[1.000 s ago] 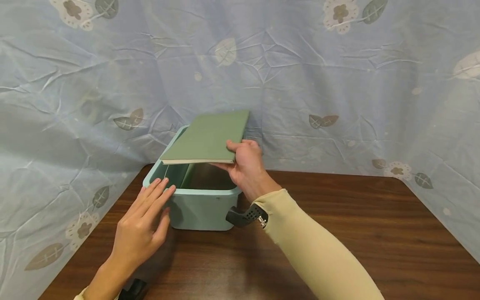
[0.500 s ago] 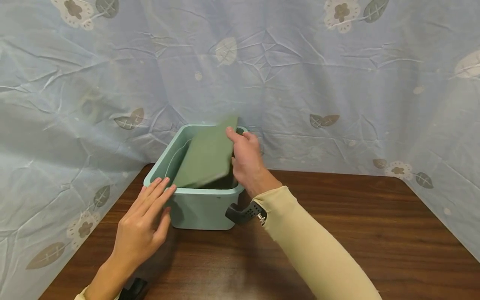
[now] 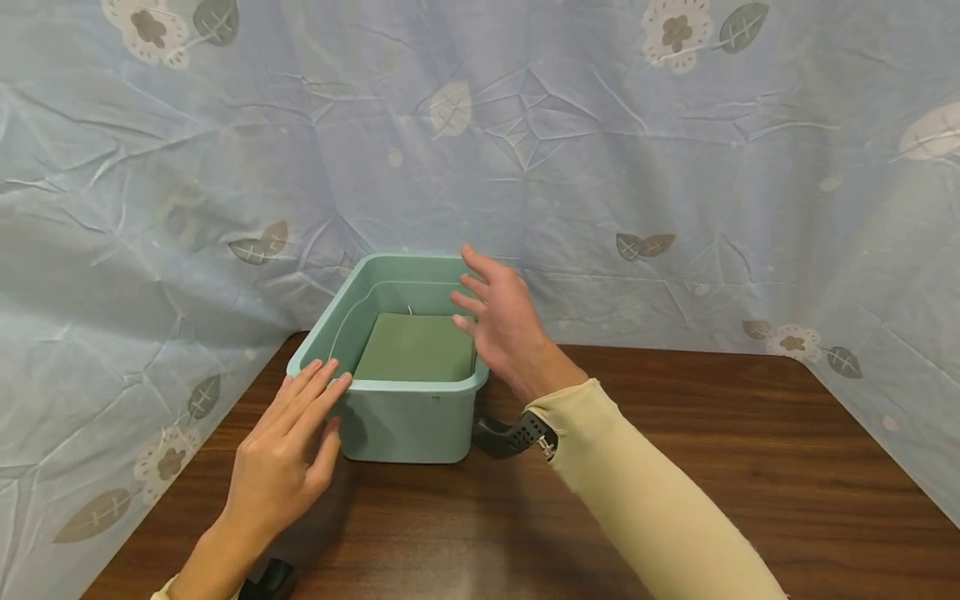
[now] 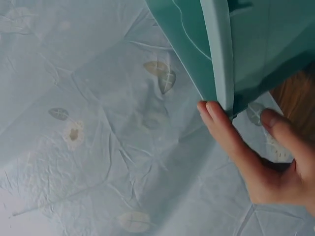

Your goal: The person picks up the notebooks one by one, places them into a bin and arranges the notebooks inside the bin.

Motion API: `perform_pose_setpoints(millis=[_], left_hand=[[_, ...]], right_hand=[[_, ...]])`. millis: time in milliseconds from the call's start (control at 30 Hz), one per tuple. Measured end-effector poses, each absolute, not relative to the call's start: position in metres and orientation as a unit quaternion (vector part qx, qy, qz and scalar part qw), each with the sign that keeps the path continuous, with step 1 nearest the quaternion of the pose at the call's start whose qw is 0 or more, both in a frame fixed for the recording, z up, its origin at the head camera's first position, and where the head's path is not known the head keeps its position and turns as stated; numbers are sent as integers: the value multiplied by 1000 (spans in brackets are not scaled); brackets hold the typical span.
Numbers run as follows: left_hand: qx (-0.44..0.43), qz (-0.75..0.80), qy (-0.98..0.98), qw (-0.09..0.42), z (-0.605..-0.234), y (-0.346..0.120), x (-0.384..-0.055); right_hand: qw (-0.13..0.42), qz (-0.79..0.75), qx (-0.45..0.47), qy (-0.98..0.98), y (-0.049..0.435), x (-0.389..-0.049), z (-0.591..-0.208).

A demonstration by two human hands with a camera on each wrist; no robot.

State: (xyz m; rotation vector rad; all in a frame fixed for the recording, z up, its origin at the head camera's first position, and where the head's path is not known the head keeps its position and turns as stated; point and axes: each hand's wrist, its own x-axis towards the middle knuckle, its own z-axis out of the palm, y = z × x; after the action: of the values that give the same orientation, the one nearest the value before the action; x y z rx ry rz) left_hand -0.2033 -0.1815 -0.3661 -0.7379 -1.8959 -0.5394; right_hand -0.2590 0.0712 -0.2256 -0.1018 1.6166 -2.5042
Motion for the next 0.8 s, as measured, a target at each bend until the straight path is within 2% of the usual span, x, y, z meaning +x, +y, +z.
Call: perform_pose_setpoints(millis=[467, 633, 800], left_hand=[[-307, -218, -780, 501, -367, -181, -203], [-306, -218, -779, 502, -367, -182, -203], [-304, -218, -782, 499, -364, -183, -202]], right_hand=[[60, -758, -133, 635, 111, -249, -226], [-27, -640, -178, 747, 127, -250, -233], [-119, -398, -210, 885, 152, -249, -245]])
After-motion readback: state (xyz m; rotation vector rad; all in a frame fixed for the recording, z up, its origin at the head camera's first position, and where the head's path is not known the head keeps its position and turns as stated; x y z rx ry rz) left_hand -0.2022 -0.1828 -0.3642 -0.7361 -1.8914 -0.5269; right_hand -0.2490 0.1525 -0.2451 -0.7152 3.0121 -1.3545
